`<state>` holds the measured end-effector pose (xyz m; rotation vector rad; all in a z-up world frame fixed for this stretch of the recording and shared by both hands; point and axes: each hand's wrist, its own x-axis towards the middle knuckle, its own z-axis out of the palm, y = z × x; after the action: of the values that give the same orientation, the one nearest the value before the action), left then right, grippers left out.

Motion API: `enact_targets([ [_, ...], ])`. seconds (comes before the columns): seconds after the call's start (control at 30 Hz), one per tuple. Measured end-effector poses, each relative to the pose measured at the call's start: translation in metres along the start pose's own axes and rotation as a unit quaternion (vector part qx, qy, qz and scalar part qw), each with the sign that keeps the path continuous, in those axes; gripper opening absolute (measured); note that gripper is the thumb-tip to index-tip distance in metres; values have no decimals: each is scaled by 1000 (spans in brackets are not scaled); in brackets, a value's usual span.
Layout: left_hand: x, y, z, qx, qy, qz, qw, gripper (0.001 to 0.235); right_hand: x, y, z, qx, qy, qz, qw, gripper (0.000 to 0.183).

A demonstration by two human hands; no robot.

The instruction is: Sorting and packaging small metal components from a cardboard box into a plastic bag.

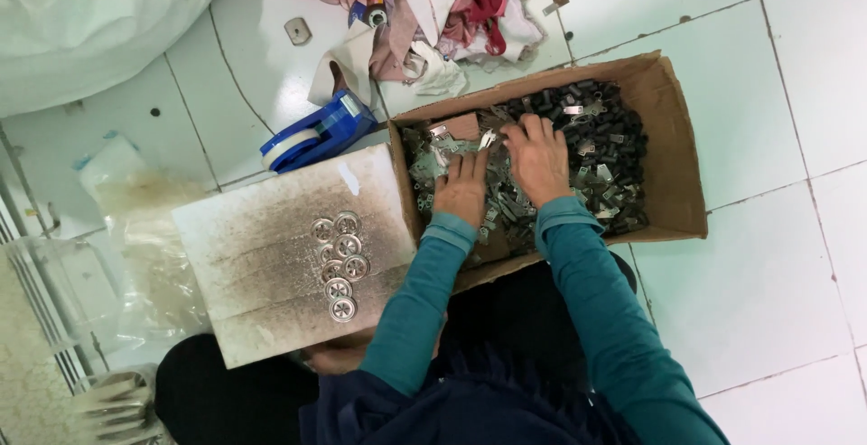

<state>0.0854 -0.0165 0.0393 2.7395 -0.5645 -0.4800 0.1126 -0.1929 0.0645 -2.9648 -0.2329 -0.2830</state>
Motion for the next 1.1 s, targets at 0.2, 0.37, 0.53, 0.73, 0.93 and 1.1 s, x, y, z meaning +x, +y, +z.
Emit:
enact_targets([
  [0.2, -25, -7, -23, -221, -45, -91, 970, 65, -14, -18, -5, 33, 37, -51, 997, 14],
  [0.37, -65, -1, -56, -314, 71, -123, 939, 59, -56, -46, -8, 301, -133, 41, 943, 21],
  [0.53, -79, 0, -43, -369, 101, -120, 916, 56, -70, -63, -39, 369, -197, 75, 905, 34],
  [0.73, -77, -8, -30, -408, 92, -83, 905, 45, -69, -72, -70, 486, -188, 169, 836, 46],
  [0.93, -80, -8, 10, -400, 68, -98, 909, 38, -82, -69, -53, 524, -189, 186, 809, 45],
  [1.1, -117, 7, -29, -411, 173, -26, 895, 30, -90, -96, -76, 502, -70, 208, 836, 28],
])
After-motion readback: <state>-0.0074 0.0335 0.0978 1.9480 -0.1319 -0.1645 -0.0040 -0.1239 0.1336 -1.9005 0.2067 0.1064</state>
